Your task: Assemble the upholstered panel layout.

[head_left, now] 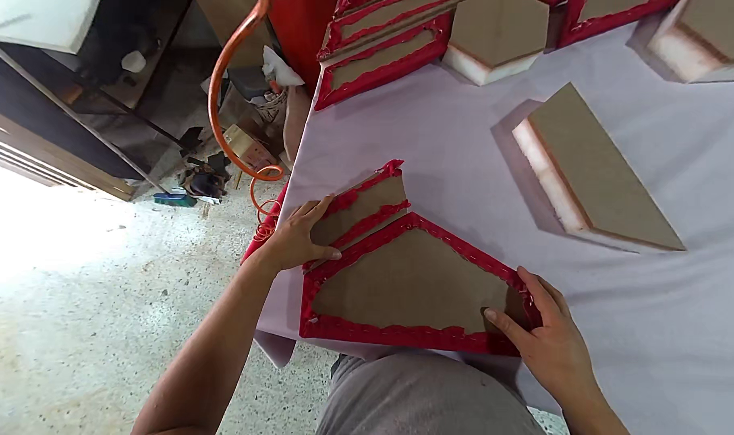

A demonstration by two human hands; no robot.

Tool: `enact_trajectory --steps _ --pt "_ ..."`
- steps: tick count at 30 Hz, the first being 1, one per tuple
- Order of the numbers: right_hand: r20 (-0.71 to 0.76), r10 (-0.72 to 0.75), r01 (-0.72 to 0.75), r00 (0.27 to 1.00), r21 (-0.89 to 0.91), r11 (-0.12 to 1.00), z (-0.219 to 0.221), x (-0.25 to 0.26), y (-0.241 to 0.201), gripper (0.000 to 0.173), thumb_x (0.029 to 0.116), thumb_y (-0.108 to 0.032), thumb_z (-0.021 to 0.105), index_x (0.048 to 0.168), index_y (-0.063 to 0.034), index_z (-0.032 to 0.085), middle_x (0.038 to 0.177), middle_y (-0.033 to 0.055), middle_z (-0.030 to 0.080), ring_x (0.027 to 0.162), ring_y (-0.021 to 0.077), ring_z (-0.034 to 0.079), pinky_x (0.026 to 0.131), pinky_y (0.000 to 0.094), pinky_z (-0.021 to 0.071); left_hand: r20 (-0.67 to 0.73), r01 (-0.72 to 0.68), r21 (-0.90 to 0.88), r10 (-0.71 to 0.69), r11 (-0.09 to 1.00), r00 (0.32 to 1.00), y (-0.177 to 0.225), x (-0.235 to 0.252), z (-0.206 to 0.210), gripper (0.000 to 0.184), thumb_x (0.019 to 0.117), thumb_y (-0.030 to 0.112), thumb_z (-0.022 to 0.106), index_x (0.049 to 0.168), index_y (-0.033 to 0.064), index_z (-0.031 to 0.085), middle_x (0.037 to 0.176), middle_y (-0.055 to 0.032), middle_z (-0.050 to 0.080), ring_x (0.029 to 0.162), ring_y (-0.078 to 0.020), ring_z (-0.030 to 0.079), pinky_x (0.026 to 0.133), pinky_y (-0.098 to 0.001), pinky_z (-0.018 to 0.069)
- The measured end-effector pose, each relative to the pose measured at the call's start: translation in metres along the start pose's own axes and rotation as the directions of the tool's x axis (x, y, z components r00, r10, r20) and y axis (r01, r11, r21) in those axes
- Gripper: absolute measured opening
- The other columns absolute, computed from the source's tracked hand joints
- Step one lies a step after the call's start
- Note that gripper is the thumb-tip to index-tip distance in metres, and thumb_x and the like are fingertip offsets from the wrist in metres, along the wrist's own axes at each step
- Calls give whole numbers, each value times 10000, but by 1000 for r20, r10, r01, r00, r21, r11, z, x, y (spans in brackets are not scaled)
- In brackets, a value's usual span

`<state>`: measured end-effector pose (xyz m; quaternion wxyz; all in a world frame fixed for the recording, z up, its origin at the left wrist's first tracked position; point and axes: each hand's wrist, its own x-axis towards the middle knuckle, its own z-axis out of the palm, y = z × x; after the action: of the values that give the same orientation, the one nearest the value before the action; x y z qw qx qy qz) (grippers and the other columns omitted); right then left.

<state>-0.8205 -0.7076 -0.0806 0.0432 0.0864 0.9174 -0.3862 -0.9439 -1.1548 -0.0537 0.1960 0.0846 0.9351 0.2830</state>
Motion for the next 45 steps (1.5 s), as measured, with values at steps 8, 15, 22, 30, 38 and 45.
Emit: enact_trajectory --steps 8,15,22,30,38,45 --pt "-4 1 -1 1000 -41 999 -2 1 2 974 755 -739 695 1537 -198 482 1569 135 435 1409 297 466 1092 559 448 -97 -55 83 63 995 993 -2 -10 10 1171 683 621 871 1622 222 297 1566 -71 441 1440 -289 408 1162 -551 371" --pt "-4 7 -7 1000 -40 999 -2 1 2 986 751 -726 710 1535 -173 483 1571 146 434 1416 290 457 1107 532 439 -47 -62 50 64 997 997 -3 -1 8 1192 681 602 882 1628 210 273 1556 -104 438 1422 -317 422 1145 -575 381" --pt "18 140 -141 990 64 988 -9 -6 0 1100 755 -678 747 1624 -177 294 1572 138 444 1390 221 499 1095 454 476 -128 29 -123 -44 992 991 -1 -11 13 1259 638 503 945 1634 211 232 1587 -123 391 1430 -317 430 1121 -587 430" --pt "124 310 -333 943 336 881 -8 -17 10 535 866 -459 732 1212 -63 635 929 16 731 810 117 718 704 318 623 -203 349 -511 -504 786 839 9 -40 47 656 826 415 845 1369 127 615 1394 -91 567 1175 -240 629 941 -504 568" --pt "103 243 -259 965 535 804 -5 -15 -1 479 884 -343 743 1227 -43 598 956 2 719 833 86 707 707 266 615 -152 106 -790 -361 604 920 13 -45 56 750 926 274 754 1584 292 394 1347 -8 664 1172 -165 669 991 -385 574" --pt "117 300 -299 947 665 685 -9 22 -20 369 946 -272 683 1225 -49 590 874 43 691 628 138 669 490 307 577 -271 -40 -887 -447 461 852 4 -5 22 512 1000 131 555 1508 183 513 1330 -64 665 1107 -195 680 925 -401 581"
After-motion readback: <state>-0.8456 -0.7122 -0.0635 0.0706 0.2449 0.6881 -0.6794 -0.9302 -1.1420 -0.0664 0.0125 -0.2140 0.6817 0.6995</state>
